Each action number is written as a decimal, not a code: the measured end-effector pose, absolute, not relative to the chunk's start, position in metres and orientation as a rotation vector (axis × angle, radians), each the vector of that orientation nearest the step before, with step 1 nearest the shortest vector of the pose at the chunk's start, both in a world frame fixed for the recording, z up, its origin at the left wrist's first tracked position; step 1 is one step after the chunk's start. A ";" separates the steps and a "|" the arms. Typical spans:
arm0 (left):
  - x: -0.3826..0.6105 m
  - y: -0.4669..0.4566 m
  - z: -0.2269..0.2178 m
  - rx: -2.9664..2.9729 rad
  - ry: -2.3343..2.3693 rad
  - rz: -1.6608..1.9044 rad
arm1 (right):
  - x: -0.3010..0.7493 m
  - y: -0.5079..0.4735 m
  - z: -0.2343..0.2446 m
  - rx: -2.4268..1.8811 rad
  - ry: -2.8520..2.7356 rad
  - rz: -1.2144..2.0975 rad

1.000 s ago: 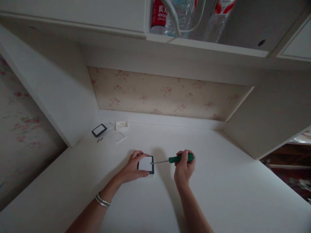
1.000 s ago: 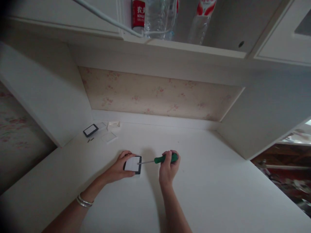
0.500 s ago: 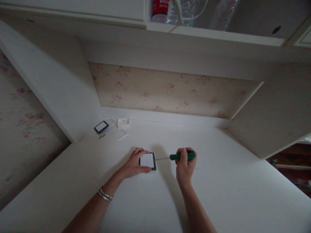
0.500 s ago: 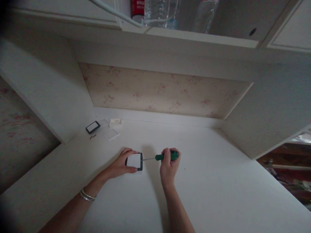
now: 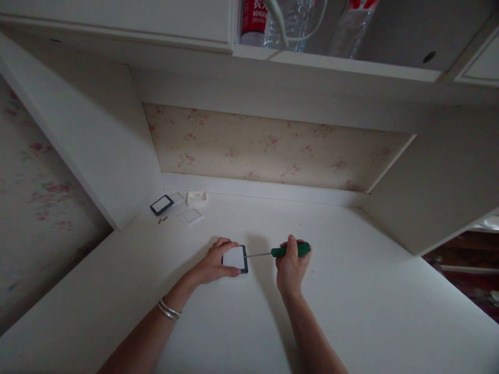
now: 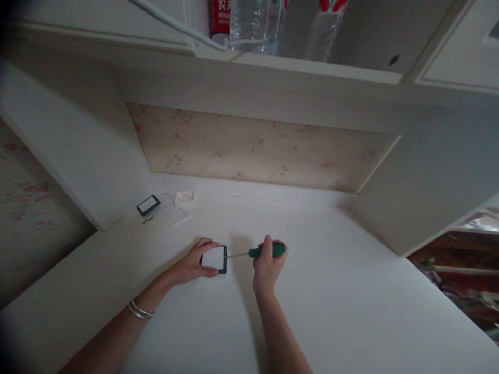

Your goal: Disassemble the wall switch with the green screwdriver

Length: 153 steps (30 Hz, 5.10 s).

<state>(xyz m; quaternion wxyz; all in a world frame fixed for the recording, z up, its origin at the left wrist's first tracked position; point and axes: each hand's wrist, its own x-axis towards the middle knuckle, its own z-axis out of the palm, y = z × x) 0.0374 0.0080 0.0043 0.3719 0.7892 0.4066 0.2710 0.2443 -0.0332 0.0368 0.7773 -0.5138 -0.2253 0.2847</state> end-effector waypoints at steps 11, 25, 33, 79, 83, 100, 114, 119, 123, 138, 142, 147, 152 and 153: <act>0.035 0.010 -0.003 2.024 0.999 0.747 | 0.255 -0.022 0.015 -1.127 -0.343 0.745; 0.035 0.008 0.003 1.993 1.004 0.715 | 0.263 -0.018 0.005 -1.176 -0.279 0.823; 0.036 0.007 0.004 1.973 1.016 0.712 | 0.264 -0.017 0.002 -1.184 -0.241 0.855; 0.034 0.012 -0.004 1.991 0.991 0.683 | 0.261 -0.020 0.003 -1.161 -0.204 0.870; 0.034 0.013 -0.005 2.000 0.993 0.689 | 0.261 -0.020 0.002 -1.176 -0.176 0.872; 0.034 0.013 -0.002 1.971 1.001 0.690 | 0.264 -0.019 -0.002 -1.122 -0.165 0.913; 0.033 0.012 -0.002 1.978 0.990 0.689 | 0.249 -0.043 0.032 -0.832 -0.654 0.714; 0.033 0.012 -0.001 1.990 0.986 0.683 | 0.250 -0.051 0.035 -0.783 -0.726 0.675; 0.034 0.012 0.001 1.989 0.994 0.666 | 0.252 -0.049 0.036 -0.810 -0.745 0.674; 0.032 0.011 0.004 1.989 1.010 0.653 | 0.302 -0.017 0.166 -1.506 -2.107 1.164; 0.031 0.011 0.002 1.995 0.995 0.658 | 0.302 -0.012 0.172 -1.592 -2.469 1.021; 0.031 0.011 0.000 1.975 0.952 0.714 | 0.314 -0.002 0.149 -1.658 -2.296 1.115; 0.032 0.011 0.002 1.868 0.970 0.765 | 0.337 0.002 0.114 -1.573 -1.988 1.378; 0.033 0.010 0.003 1.856 0.970 0.763 | 0.340 0.002 0.108 -1.573 -1.939 1.406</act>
